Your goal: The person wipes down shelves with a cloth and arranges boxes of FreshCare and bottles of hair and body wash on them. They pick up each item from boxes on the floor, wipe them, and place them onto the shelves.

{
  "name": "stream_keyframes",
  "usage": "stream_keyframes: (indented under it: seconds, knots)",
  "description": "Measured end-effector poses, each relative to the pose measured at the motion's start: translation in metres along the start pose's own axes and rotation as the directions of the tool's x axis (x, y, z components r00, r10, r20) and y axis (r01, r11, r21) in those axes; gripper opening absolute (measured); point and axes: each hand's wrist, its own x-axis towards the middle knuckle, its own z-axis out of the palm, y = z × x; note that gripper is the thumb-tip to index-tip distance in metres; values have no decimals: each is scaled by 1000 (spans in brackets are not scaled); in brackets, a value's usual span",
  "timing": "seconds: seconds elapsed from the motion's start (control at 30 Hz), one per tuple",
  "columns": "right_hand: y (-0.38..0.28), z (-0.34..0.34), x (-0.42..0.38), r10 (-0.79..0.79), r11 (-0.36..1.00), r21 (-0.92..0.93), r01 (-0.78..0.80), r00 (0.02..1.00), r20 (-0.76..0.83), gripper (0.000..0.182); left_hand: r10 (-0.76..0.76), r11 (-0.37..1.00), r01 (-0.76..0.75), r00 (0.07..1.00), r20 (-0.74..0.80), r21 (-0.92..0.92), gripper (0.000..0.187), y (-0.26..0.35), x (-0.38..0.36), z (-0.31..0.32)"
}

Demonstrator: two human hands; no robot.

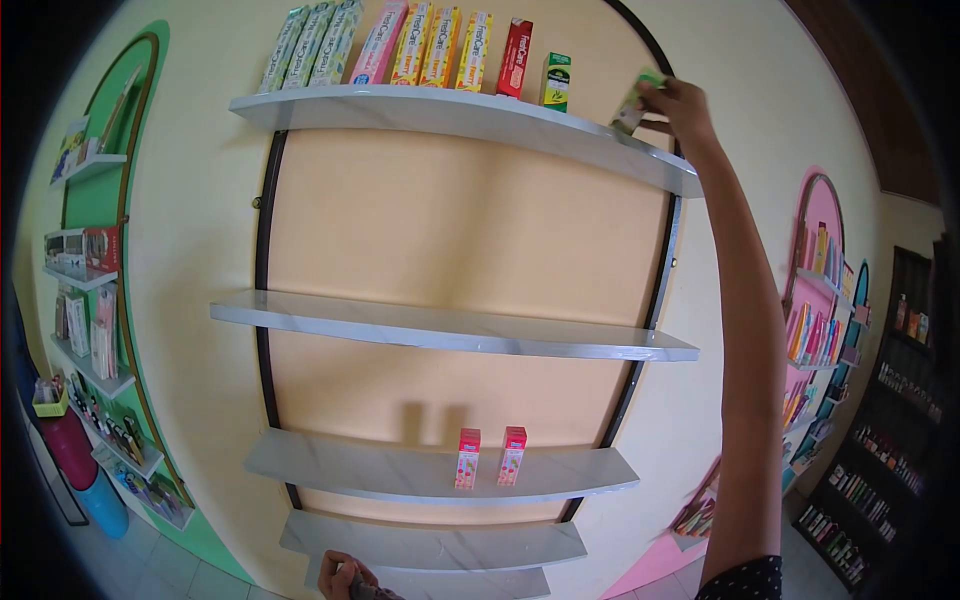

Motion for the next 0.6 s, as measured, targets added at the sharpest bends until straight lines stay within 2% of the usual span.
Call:
stream_keyframes:
  seconds: [0.07, 0.1, 0.17, 0.2, 0.37, 0.43, 0.6]
  knots:
    - [5, 9, 7, 139, 989, -63, -134, 988, 65, 34, 8, 1000, -8, 1000, -9, 7, 18, 6, -1, -3]
    - [6, 10, 11, 137, 989, -60, -133, 988, 69, 34, 17, 1000, -17, 1000, -16, 12, 18, 7, 0, -4]
    - [9, 9, 19, 222, 975, -65, -212, 945, 239, 41, 15, 1000, -14, 999, -33, 15, 17, 6, 1, -7]
    - [11, 7, 22, 262, 964, -59, -257, 909, 325, 50, 12, 1000, -11, 999, -42, 22, 17, 4, 1, -10]
    - [-4, -4, 2, 280, 957, -42, -287, 879, 387, 64, 10, 1000, -8, 998, -62, 20, 18, -4, 4, -17]
    - [5, -9, 3, 192, 976, -5, -216, 856, 479, 72, -5, 1000, 6, 998, -60, 11, 18, -2, 4, -16]
    - [8, 2, 11, 248, 965, -52, -255, 841, 481, 71, -15, 1000, 15, 1000, -27, -5, 19, 3, 4, -9]
